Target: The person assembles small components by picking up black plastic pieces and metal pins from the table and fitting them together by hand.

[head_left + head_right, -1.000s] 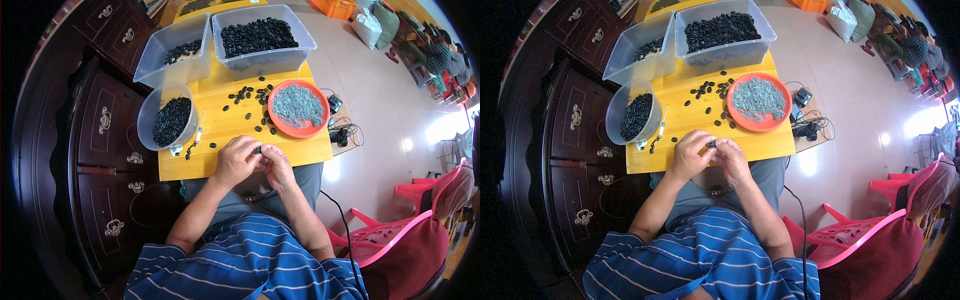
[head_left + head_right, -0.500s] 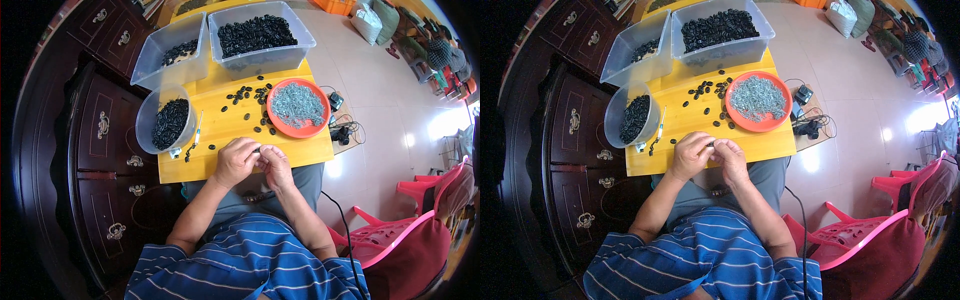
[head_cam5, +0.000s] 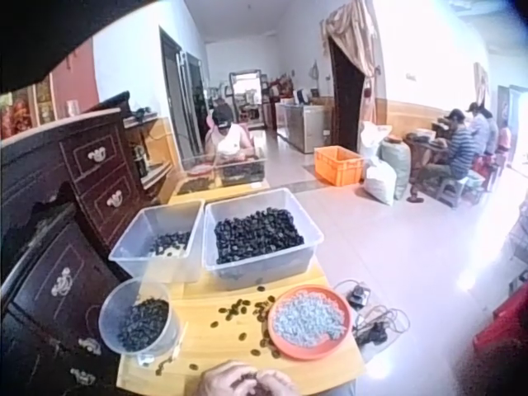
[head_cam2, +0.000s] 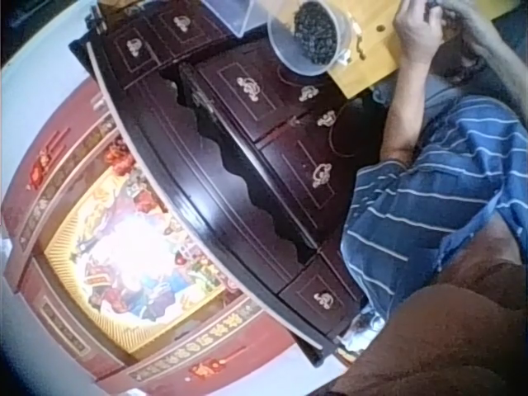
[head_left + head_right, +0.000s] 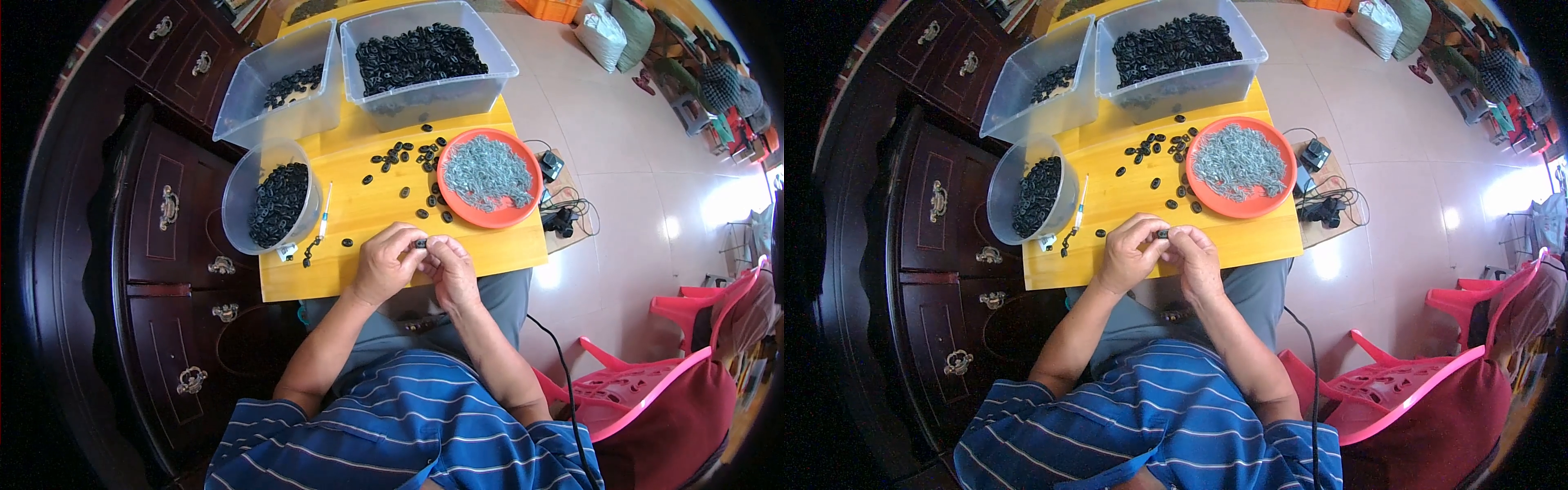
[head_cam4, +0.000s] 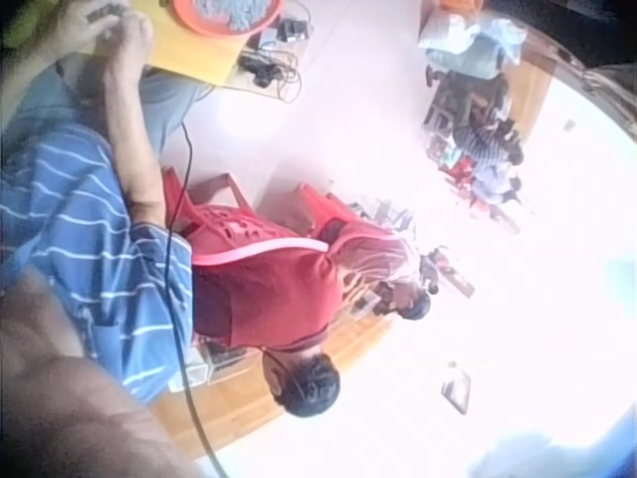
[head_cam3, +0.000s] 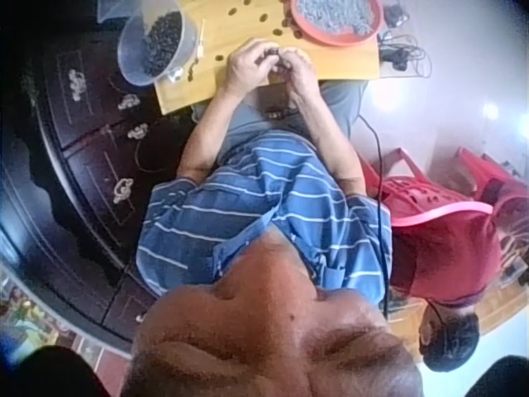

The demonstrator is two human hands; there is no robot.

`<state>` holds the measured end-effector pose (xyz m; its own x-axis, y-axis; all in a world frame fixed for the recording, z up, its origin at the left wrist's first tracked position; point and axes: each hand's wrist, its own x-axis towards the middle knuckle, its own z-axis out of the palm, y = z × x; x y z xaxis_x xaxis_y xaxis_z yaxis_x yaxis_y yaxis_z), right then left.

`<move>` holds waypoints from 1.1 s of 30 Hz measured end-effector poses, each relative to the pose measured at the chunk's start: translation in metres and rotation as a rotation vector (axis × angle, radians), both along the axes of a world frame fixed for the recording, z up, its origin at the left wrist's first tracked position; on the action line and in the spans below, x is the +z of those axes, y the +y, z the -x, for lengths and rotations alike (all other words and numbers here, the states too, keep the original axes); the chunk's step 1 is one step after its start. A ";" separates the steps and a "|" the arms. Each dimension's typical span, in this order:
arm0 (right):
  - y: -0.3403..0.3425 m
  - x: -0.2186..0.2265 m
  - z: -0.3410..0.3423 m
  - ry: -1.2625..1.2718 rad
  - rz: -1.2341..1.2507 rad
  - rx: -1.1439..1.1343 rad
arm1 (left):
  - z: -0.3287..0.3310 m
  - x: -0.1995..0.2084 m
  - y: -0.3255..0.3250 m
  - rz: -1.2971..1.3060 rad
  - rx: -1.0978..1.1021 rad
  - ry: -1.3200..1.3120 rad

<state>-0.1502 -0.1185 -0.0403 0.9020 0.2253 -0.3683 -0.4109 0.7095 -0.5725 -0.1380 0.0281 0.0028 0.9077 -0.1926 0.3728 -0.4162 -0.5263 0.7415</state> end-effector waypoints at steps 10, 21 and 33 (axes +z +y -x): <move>0.002 0.002 0.000 0.032 0.032 -0.020 | 0.000 0.004 0.004 0.023 -0.042 0.162; 0.010 -0.002 0.000 -0.177 0.338 0.083 | -0.002 0.018 0.021 -0.015 -0.041 0.207; -0.014 -0.011 0.003 -0.316 0.497 0.103 | -0.040 0.037 0.079 -0.436 -0.076 0.320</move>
<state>-0.1528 -0.1325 -0.0514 0.9677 0.1870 -0.1693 -0.2191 0.2904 -0.9315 -0.0982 0.1066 0.0399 0.9403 -0.3369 -0.0489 -0.2544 -0.7907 0.5568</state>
